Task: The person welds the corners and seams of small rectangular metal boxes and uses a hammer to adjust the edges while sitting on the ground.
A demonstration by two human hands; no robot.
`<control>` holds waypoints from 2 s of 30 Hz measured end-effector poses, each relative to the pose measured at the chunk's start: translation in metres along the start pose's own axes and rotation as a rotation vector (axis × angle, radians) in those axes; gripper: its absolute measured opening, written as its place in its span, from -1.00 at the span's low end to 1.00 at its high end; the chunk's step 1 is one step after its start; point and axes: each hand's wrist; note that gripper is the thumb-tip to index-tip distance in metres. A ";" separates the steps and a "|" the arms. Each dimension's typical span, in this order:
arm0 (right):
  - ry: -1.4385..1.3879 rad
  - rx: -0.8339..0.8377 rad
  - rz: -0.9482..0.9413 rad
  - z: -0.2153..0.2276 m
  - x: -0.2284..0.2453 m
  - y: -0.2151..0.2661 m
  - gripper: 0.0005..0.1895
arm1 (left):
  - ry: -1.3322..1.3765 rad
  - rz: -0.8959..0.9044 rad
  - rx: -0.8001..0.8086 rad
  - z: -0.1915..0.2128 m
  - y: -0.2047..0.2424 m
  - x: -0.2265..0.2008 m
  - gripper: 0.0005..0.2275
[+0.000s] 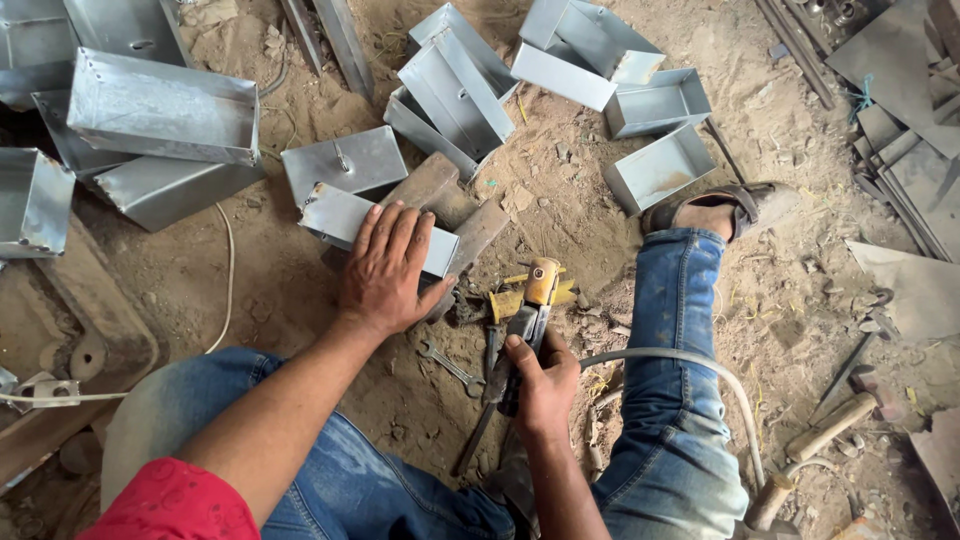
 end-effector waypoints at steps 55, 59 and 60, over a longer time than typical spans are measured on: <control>0.311 0.015 0.151 -0.044 -0.013 0.000 -0.25 | -0.210 0.042 0.465 0.019 -0.020 0.012 -0.02; 0.264 0.035 0.147 -0.048 -0.012 -0.001 -0.28 | -0.226 0.032 0.474 0.022 -0.019 0.010 -0.02; 0.273 0.032 0.150 -0.049 -0.012 -0.001 -0.27 | -0.223 0.034 0.458 0.022 -0.019 0.010 -0.02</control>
Point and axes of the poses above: each hand's wrist, its own y-axis away from the middle knuckle, its own z-axis out of the back of the hand, x = y × z, and after that the axes turned 12 degrees about -z, right-handed
